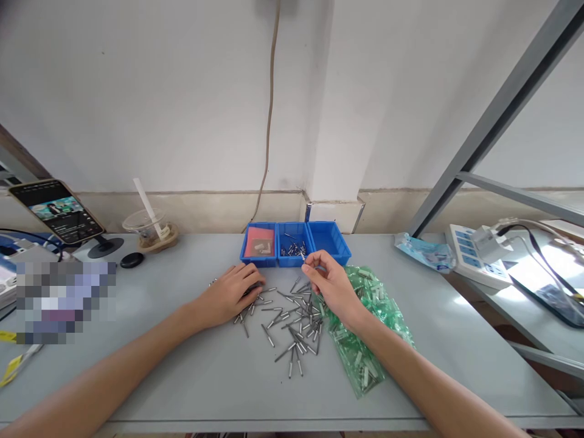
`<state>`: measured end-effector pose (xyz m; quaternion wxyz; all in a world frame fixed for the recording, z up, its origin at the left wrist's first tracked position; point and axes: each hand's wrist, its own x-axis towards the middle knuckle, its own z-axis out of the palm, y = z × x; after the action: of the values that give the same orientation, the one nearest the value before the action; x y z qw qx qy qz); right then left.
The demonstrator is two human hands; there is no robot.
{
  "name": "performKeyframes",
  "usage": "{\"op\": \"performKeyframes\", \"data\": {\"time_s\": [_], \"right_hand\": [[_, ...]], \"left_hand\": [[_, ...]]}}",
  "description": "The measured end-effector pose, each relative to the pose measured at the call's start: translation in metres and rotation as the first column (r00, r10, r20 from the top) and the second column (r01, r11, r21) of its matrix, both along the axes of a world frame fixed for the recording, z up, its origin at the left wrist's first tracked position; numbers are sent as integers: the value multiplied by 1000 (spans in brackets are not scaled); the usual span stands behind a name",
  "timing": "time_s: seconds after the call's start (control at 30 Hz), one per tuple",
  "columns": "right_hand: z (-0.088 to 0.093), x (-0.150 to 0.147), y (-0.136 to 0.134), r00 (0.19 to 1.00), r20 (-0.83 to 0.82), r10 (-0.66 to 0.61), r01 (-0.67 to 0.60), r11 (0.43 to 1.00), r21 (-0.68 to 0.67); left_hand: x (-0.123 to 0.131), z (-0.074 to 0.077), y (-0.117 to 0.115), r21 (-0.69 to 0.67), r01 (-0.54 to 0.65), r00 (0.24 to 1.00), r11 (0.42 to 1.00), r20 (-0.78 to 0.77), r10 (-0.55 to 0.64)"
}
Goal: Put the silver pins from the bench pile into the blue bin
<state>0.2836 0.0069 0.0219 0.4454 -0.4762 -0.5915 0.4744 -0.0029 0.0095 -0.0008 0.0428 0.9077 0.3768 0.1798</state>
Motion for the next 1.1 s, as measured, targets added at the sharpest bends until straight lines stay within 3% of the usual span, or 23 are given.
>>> {"op": "performKeyframes", "data": {"time_s": [1.1], "right_hand": [[3, 0, -1, 1000, -7, 14, -14, 1000, -12]], "left_hand": [[0, -1, 1, 4, 6, 1000, 1000, 22, -6]]}}
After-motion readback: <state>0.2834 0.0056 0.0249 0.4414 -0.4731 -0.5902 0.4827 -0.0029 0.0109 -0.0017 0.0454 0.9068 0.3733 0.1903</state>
